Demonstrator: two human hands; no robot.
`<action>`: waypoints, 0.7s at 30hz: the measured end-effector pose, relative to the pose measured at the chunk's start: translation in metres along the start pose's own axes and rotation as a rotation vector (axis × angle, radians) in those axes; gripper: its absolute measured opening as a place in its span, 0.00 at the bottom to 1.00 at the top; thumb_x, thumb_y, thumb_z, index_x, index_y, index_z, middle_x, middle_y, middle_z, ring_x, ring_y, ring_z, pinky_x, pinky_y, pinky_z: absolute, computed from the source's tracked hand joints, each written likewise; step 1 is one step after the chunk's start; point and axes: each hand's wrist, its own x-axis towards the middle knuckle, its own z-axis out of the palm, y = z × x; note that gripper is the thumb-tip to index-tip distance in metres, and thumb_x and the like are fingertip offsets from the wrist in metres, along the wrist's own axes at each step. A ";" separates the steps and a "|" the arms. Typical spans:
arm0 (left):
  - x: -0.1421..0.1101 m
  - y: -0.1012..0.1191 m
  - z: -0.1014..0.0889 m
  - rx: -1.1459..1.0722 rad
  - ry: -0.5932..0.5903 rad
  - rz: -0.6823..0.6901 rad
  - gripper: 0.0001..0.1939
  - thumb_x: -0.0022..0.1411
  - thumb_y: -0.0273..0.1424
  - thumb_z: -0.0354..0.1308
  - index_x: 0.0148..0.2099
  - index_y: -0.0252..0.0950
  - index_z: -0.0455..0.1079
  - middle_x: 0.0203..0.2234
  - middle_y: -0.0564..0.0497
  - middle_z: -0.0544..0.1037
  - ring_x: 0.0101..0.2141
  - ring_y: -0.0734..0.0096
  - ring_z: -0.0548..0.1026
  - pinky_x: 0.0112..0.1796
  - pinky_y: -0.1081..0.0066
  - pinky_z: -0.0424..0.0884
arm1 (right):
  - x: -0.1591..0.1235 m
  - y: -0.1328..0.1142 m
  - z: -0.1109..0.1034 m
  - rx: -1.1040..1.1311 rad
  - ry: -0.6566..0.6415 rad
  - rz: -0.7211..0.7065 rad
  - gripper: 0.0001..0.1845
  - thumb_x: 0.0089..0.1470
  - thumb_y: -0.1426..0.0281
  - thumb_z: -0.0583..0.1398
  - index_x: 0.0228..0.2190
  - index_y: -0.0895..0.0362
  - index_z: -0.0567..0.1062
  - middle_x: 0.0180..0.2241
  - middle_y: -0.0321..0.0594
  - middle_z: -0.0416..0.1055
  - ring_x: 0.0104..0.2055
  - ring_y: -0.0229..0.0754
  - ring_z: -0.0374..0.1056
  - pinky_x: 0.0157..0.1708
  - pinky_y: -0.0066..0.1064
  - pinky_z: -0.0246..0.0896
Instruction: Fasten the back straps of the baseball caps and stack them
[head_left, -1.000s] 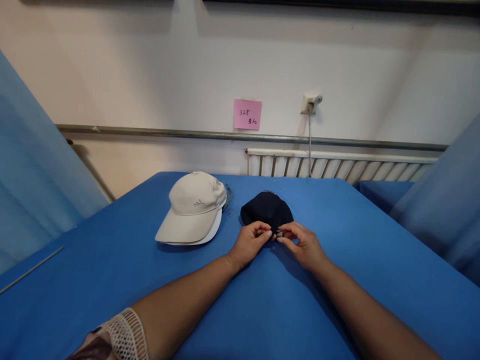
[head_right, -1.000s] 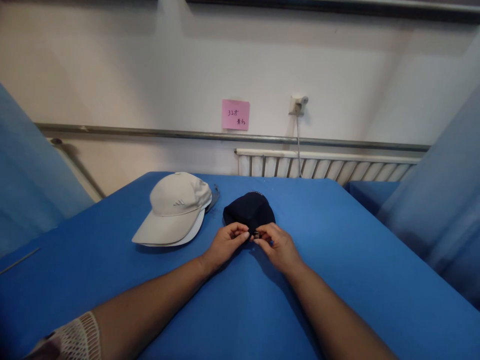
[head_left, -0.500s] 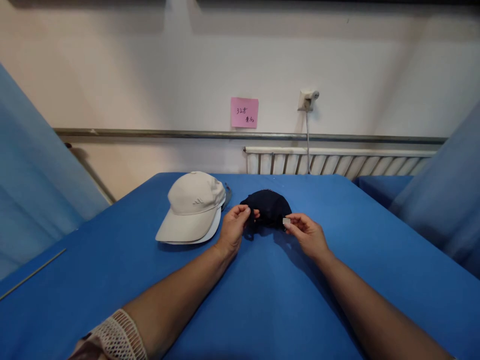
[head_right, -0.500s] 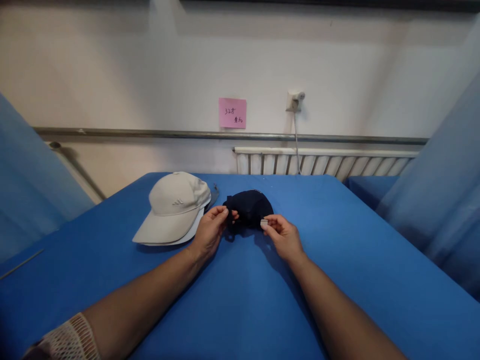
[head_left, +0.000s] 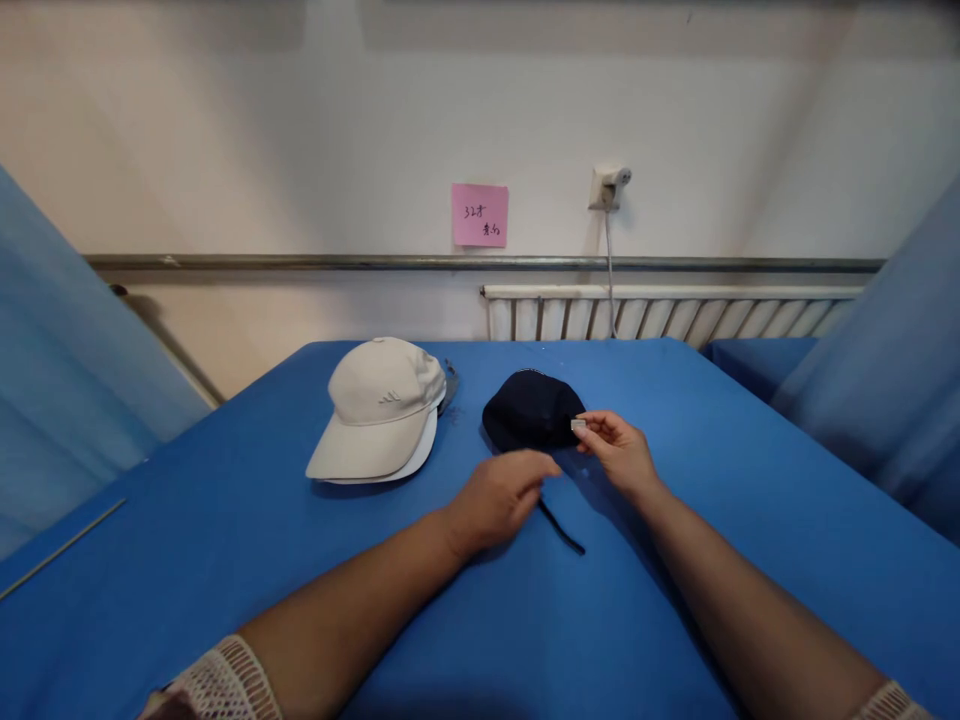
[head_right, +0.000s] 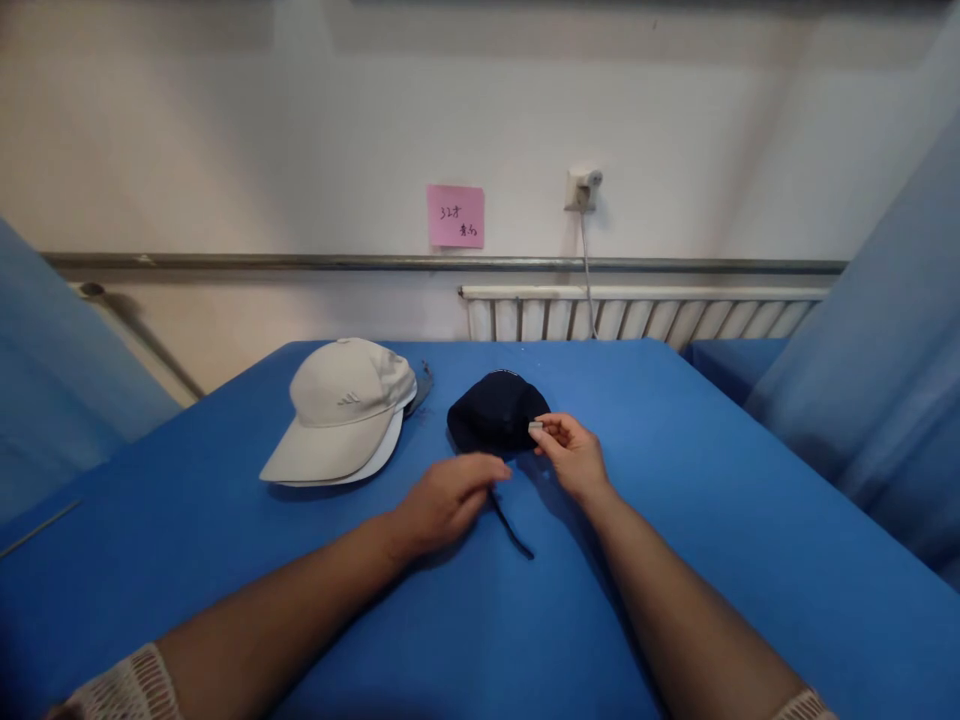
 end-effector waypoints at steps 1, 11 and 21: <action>0.001 -0.007 -0.004 -0.013 0.110 -0.086 0.14 0.62 0.22 0.48 0.48 0.36 0.69 0.42 0.47 0.77 0.41 0.69 0.74 0.44 0.68 0.69 | 0.000 0.000 0.000 -0.001 -0.002 0.000 0.16 0.43 0.60 0.67 0.34 0.55 0.75 0.29 0.38 0.75 0.25 0.36 0.68 0.28 0.32 0.67; -0.001 -0.036 -0.014 0.020 -0.073 -0.095 0.16 0.60 0.21 0.49 0.47 0.37 0.71 0.41 0.49 0.78 0.41 0.70 0.75 0.44 0.69 0.69 | 0.000 -0.001 0.002 -0.002 -0.004 0.010 0.17 0.42 0.59 0.67 0.33 0.55 0.75 0.27 0.37 0.74 0.24 0.36 0.68 0.27 0.32 0.67; 0.000 -0.002 0.005 -0.010 -0.327 -0.039 0.09 0.64 0.32 0.52 0.43 0.38 0.73 0.34 0.49 0.78 0.35 0.68 0.75 0.38 0.71 0.67 | -0.006 -0.008 0.005 -0.015 -0.049 0.041 0.20 0.39 0.56 0.68 0.33 0.55 0.75 0.27 0.36 0.73 0.25 0.37 0.70 0.29 0.33 0.69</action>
